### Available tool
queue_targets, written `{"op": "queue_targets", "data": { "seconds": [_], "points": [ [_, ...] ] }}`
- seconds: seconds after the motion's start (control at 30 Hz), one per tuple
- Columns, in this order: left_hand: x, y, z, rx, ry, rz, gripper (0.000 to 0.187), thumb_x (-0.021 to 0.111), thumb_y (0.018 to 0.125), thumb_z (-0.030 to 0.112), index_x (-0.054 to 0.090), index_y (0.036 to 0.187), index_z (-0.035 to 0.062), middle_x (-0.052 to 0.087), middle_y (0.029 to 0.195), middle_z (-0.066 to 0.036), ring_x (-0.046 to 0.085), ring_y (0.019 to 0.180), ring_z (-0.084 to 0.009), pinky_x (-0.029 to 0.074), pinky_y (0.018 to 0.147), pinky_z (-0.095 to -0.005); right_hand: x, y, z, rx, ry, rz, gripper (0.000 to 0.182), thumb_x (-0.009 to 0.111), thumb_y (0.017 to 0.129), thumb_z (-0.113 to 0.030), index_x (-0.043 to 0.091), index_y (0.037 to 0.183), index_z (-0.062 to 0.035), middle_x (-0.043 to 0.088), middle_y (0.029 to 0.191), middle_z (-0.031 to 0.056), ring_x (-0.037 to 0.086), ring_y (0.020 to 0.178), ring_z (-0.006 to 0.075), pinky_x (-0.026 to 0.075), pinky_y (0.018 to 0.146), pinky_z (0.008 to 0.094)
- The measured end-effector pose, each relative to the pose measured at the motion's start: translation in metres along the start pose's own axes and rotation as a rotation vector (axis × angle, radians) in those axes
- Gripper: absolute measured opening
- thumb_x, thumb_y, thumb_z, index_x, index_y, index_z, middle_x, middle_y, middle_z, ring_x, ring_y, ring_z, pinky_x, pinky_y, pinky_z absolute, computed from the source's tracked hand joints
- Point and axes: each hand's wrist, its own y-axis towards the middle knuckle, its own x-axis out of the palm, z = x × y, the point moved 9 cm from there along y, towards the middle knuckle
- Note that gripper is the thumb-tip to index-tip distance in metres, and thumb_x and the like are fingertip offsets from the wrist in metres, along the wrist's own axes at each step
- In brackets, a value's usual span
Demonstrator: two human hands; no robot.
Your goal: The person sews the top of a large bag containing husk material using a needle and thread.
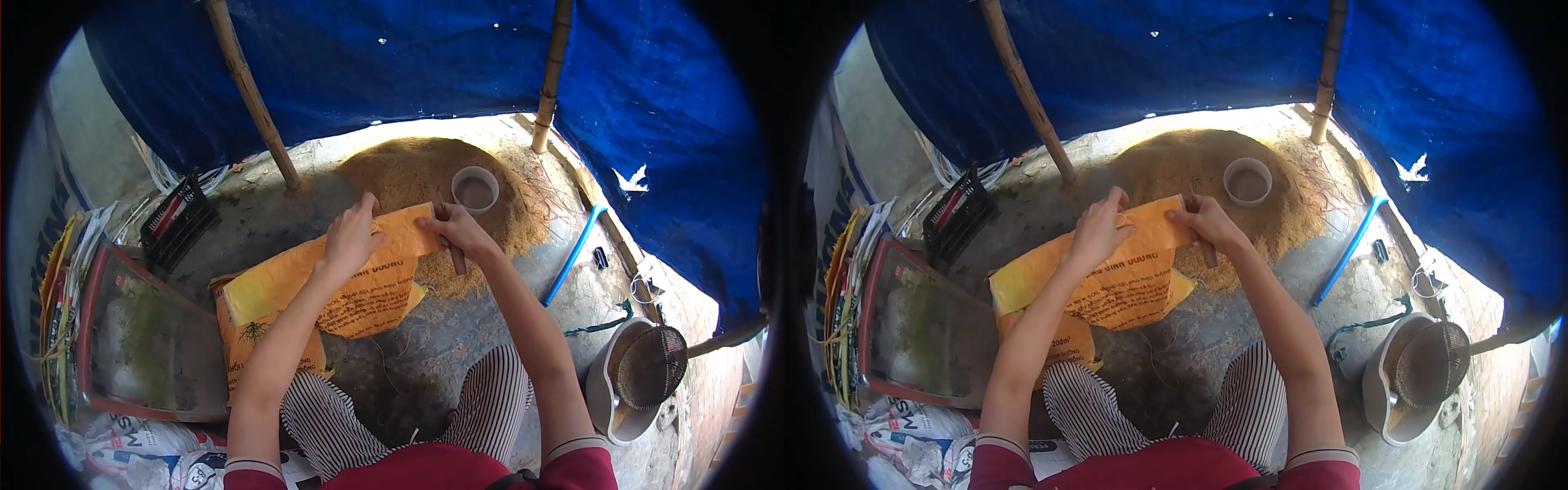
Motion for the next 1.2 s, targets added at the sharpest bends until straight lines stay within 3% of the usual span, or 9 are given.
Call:
{"op": "queue_targets", "data": {
  "seconds": [0.07, 0.27, 0.4, 0.5, 0.57, 0.6, 0.67, 0.9, 1.2],
  "points": [
    [0.008, -0.004, -0.008, 0.025, 0.017, 0.030, 0.037, 0.069, 0.072, 0.009, 0.046, 0.100, 0.0031, 0.061, 0.099, -0.018, 0.060, 0.093, -0.0363, 0.048, 0.076, -0.0432, -0.011, 0.000, 0.003, -0.102, -0.240, 0.147, 0.018, 0.064, 0.081, -0.014, 0.057, 0.092, -0.0003, 0.058, 0.070, 0.0037, 0.050, 0.050, 0.0085, 0.042, 0.046, 0.0245],
    [0.014, -0.009, 0.002, 0.091, 0.043, 0.070, 0.028, 0.063, 0.076, 0.004, 0.050, 0.101, 0.0034, 0.061, 0.098, -0.016, 0.060, 0.089, -0.0354, 0.048, 0.074, -0.0433, -0.007, -0.004, 0.006, -0.230, -0.315, 0.262, 0.013, 0.062, 0.078, -0.004, 0.054, 0.088, -0.0026, 0.059, 0.079, 0.0048, 0.053, 0.072, 0.0107, 0.045, 0.066, 0.0284],
    [0.010, -0.012, 0.019, 0.148, -0.136, 0.135, 0.019, 0.064, 0.077, 0.006, 0.058, 0.095, 0.0029, 0.062, 0.094, -0.013, 0.061, 0.082, -0.0335, 0.048, 0.072, -0.0421, -0.005, -0.003, 0.007, -0.238, -0.274, 0.234, 0.012, 0.061, 0.079, -0.004, 0.053, 0.088, -0.0030, 0.058, 0.076, 0.0053, 0.054, 0.073, 0.0110, 0.045, 0.066, 0.0305],
    [0.013, -0.015, 0.021, 0.134, -0.120, 0.212, 0.011, 0.064, 0.077, 0.007, 0.061, 0.088, 0.0030, 0.062, 0.091, -0.011, 0.062, 0.076, -0.0310, 0.050, 0.066, -0.0389, -0.005, -0.005, 0.015, -0.124, -0.275, 0.225, 0.016, 0.063, 0.078, -0.005, 0.053, 0.090, -0.0030, 0.059, 0.082, 0.0069, 0.055, 0.072, 0.0147, 0.046, 0.066, 0.0317],
    [0.017, -0.025, 0.025, 0.227, -0.063, 0.281, 0.012, 0.064, 0.078, 0.006, 0.062, 0.089, 0.0037, 0.062, 0.090, -0.009, 0.062, 0.073, -0.0286, 0.050, 0.063, -0.0364, -0.008, -0.016, -0.005, -0.462, -0.467, 0.347, 0.020, 0.063, 0.076, -0.004, 0.053, 0.093, -0.0034, 0.058, 0.092, 0.0093, 0.059, 0.071, 0.0242, 0.047, 0.064, 0.0350],
    [0.016, -0.033, 0.031, 0.317, -0.005, 0.348, 0.013, 0.064, 0.078, 0.006, 0.063, 0.090, 0.0043, 0.061, 0.090, -0.008, 0.063, 0.070, -0.0262, 0.051, 0.059, -0.0339, -0.008, -0.022, -0.009, -0.460, -0.467, 0.351, 0.020, 0.063, 0.076, -0.004, 0.053, 0.093, -0.0034, 0.058, 0.092, 0.0093, 0.059, 0.071, 0.0242, 0.047, 0.064, 0.0350],
    [0.019, -0.046, 0.033, 0.395, 0.053, 0.396, 0.014, 0.064, 0.077, 0.004, 0.063, 0.091, 0.0048, 0.060, 0.089, -0.007, 0.063, 0.068, -0.0241, 0.051, 0.058, -0.0321, 0.003, -0.041, -0.029, -0.604, -0.781, 0.394, 0.023, 0.062, 0.075, -0.002, 0.051, 0.094, -0.0043, 0.053, 0.098, 0.0112, 0.058, 0.073, 0.0342, 0.048, 0.062, 0.0391],
    [0.028, -0.070, 0.034, 0.595, 0.150, 0.469, 0.020, 0.061, 0.075, 0.002, 0.061, 0.094, 0.0038, 0.058, 0.092, -0.005, 0.062, 0.061, -0.0182, 0.050, 0.052, -0.0287, 0.017, -0.054, -0.002, -0.743, -0.875, 0.493, 0.020, 0.061, 0.077, -0.004, 0.046, 0.092, -0.0046, 0.048, 0.096, 0.0117, 0.057, 0.076, 0.0354, 0.048, 0.059, 0.0427],
    [0.023, -0.054, 0.062, 0.520, 0.088, 0.399, 0.014, 0.062, 0.083, 0.013, 0.060, 0.094, 0.0050, 0.056, 0.090, -0.005, 0.063, 0.064, -0.0220, 0.051, 0.055, -0.0317, 0.012, -0.056, -0.003, -0.746, -0.823, 0.546, 0.020, 0.059, 0.080, -0.005, 0.045, 0.093, -0.0045, 0.048, 0.096, 0.0128, 0.057, 0.076, 0.0357, 0.048, 0.059, 0.0430]
  ]
}}
